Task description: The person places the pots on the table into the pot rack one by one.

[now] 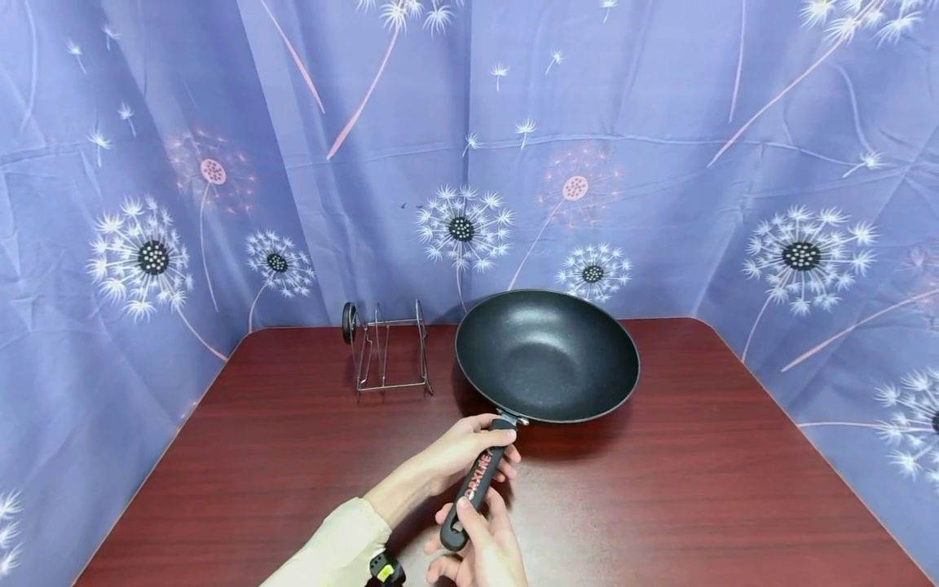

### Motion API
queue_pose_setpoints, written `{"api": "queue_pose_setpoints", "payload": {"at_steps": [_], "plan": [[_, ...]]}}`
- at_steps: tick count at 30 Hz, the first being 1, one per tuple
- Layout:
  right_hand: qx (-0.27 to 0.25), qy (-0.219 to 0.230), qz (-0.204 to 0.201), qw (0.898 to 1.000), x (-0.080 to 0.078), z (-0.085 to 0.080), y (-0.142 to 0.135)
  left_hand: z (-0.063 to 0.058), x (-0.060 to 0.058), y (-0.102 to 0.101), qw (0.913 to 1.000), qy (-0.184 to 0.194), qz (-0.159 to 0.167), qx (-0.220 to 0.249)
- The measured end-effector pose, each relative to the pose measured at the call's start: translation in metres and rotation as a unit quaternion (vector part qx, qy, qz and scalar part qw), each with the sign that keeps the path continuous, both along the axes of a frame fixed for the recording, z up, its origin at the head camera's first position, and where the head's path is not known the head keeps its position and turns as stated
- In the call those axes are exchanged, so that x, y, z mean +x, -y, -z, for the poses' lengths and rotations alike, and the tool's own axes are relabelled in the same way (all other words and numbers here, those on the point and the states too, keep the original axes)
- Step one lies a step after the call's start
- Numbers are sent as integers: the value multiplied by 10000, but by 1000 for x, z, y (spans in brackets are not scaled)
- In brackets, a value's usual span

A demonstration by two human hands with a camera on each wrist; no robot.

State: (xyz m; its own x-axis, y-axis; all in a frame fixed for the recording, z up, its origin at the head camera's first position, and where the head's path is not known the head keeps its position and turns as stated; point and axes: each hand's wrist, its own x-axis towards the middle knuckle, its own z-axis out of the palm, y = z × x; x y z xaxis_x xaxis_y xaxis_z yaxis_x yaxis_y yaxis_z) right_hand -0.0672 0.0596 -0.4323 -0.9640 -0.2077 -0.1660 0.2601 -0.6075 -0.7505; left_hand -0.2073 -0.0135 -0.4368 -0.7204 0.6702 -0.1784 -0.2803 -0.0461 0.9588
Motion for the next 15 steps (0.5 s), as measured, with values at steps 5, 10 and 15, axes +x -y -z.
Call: {"api": "queue_pose_setpoints", "payload": {"at_steps": [5,10,15], "plan": [[294,230,121,9992,0,-2,1,0,0,-3,10000,-29,31,-87],[656,402,338,9965,1,-2,2,1,1,-9,9999,-103,26,-133],[808,247,512,9951,2,-1,3,2,1,-14,9997,-181,-40,-135]]}}
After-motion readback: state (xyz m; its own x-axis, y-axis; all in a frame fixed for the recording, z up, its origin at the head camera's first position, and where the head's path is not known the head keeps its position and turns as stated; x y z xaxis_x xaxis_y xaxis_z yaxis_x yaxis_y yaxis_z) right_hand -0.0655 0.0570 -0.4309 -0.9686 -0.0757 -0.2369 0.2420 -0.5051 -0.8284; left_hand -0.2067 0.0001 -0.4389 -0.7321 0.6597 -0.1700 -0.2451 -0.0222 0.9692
